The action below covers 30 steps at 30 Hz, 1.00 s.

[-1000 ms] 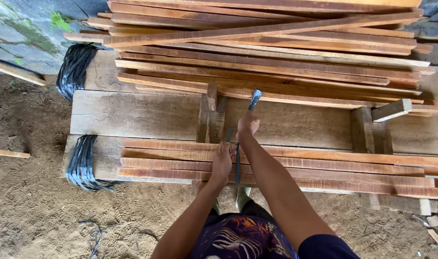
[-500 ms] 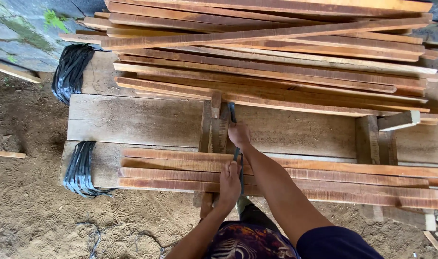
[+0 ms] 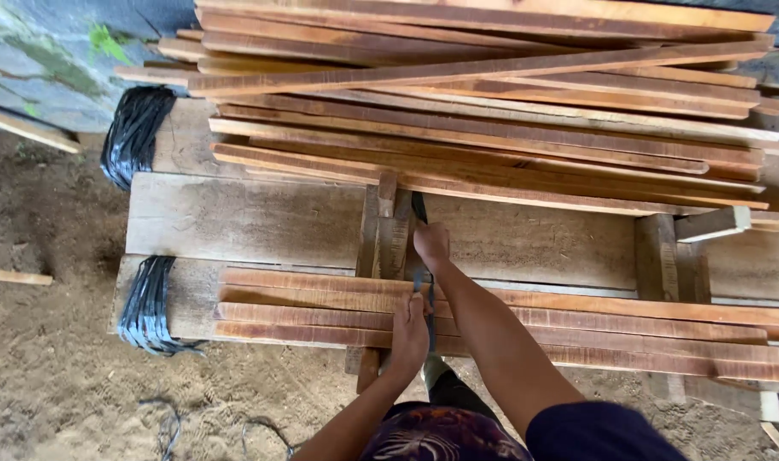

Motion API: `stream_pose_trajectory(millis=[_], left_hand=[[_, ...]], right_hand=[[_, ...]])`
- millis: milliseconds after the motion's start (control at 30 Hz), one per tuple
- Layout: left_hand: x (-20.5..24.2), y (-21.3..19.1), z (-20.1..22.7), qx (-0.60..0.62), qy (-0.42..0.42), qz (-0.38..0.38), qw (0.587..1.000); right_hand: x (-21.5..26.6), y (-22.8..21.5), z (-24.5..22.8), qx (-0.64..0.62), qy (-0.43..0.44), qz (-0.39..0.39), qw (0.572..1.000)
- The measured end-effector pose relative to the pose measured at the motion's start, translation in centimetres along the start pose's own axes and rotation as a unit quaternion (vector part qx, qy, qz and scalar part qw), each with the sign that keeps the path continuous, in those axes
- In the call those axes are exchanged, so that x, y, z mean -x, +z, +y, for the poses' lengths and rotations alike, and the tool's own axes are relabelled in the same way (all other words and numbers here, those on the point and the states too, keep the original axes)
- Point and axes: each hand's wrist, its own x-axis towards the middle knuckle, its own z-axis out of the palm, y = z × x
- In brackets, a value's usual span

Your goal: Bundle wooden planks together using rubber straps.

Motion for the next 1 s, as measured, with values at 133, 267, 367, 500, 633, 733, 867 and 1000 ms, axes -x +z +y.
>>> stream_pose_trajectory(millis=[133, 267, 367, 500, 633, 733, 867, 1000], left_hand=[[-3.1, 0.0, -10.8, -0.024, -0.003, -0.023, 0.999], [0.0, 0.5, -3.1, -0.346, 0.079, -0.057, 0.933], [2.0, 0.9, 0.5, -0.120, 0.058, 0.027, 0.991], [1.9, 0.3, 3.2, -0.110, 0.089, 0.107, 0.984], [-0.4, 1.3, 3.4, -0.044, 0.091, 0.128, 0.987], [-3.4, 2.3, 2.1, 0.096, 0.073, 0.121, 0.985], [-4.5, 1.2, -1.2, 0.100, 0.013, 0.057, 0.993], [-3.6, 1.3, -1.4, 0.043, -0.058, 0.080, 0.994]], right_hand=[[-1.2, 1.1, 2.8, -0.410, 0.334, -0.008, 0.849], [3.9, -6.4, 1.6, -0.456, 0.285, -0.139, 0.831], [6.2, -8.7, 2.0, -0.559, 0.280, -0.160, 0.764], [7.8, -10.7, 2.0, -0.667, 0.245, -0.134, 0.690], [5.5, -7.8, 3.8, -0.730, 0.252, -0.115, 0.624], [4.0, -5.8, 3.5, -0.783, 0.270, -0.062, 0.557], [3.9, -6.9, -0.4, -0.753, 0.345, 0.091, 0.553], [4.0, -7.2, -2.7, -0.614, 0.414, 0.105, 0.664]])
